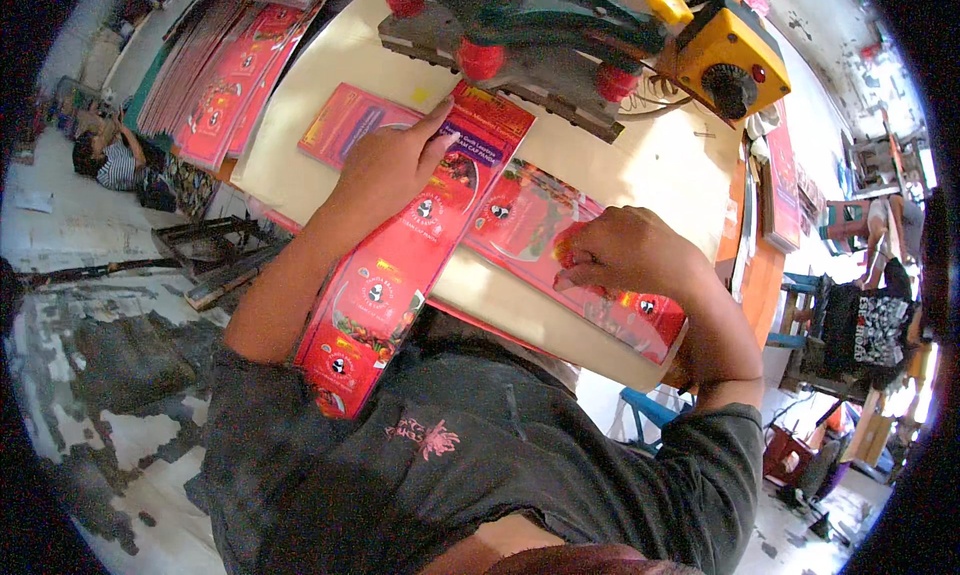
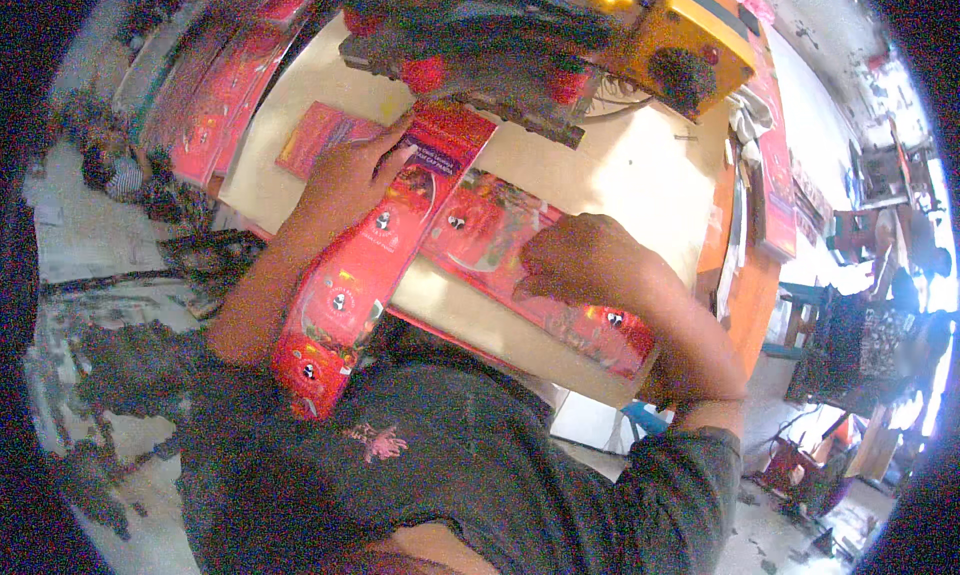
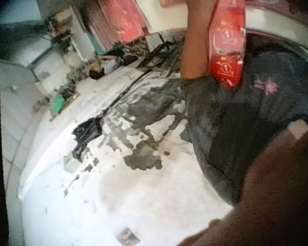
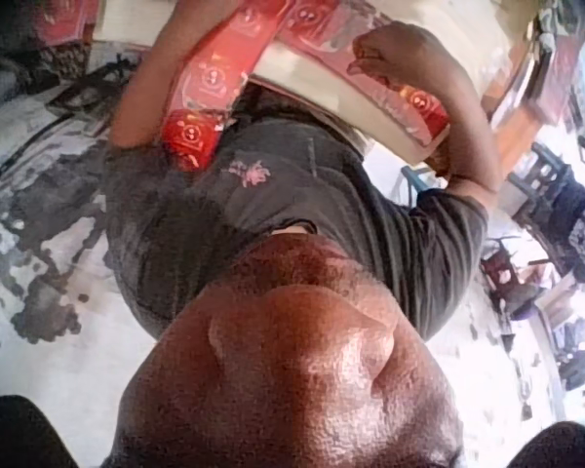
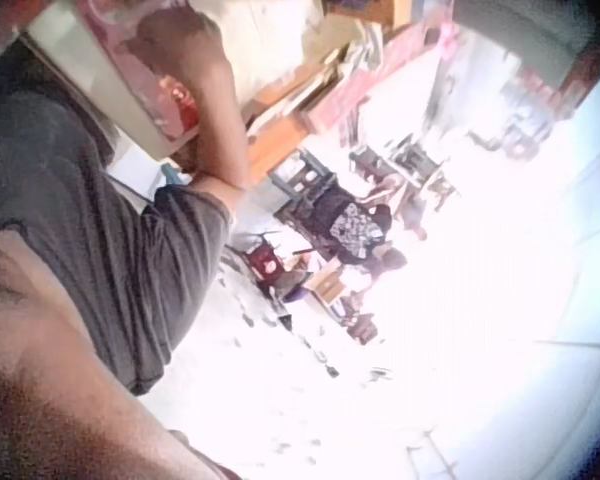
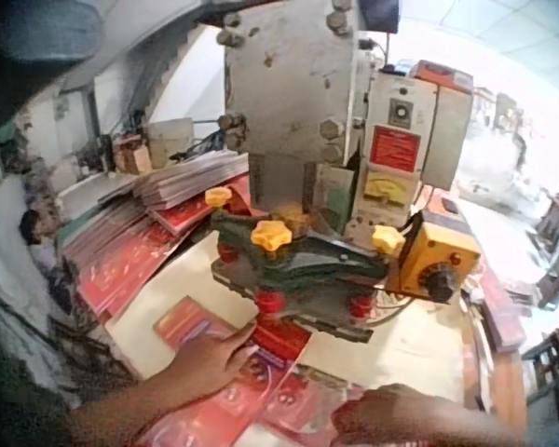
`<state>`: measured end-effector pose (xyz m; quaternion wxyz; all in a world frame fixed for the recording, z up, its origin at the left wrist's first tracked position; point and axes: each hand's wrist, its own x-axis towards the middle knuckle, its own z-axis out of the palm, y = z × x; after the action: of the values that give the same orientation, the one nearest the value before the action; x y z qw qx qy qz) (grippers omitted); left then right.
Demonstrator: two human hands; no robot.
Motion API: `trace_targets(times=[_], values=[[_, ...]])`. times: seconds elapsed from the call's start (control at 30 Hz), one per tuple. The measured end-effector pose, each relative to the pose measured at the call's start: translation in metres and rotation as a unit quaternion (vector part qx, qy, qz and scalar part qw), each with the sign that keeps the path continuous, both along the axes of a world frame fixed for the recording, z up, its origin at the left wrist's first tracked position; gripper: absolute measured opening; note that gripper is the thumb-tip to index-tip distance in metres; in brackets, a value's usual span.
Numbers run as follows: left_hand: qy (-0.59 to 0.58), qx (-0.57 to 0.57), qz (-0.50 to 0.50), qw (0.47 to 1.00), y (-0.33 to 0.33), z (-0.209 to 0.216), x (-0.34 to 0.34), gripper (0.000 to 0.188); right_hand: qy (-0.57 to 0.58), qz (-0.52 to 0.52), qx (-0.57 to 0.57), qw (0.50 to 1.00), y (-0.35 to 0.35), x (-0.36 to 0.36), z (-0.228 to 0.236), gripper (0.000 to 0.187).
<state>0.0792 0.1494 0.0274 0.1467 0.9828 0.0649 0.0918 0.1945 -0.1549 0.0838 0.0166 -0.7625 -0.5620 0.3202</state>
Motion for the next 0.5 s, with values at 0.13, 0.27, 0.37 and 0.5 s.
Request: trace_targets(times=[0.13,0.27,0.37,0.5], values=[[-0.029,-0.056,-0.029,0.998,0.008,-0.004,-0.004,0.056,-0.019,0.02,0.023,0.999,-0.003,0.0,0.0,0.045],[-0.035,-0.121,-0.068,0.99,0.0,0.006,-0.016,0.057,-0.05,0.04,0.065,0.996,-0.012,0.0,-0.009,0.043],[-0.032,-0.174,-0.082,0.981,-0.012,0.015,-0.026,0.059,-0.036,0.041,0.009,0.998,-0.012,0.0,-0.004,0.041],[-0.018,-0.168,-0.089,0.982,-0.024,0.03,-0.041,0.06,-0.039,0.06,0.025,0.997,-0.016,-0.005,0.006,0.036]])
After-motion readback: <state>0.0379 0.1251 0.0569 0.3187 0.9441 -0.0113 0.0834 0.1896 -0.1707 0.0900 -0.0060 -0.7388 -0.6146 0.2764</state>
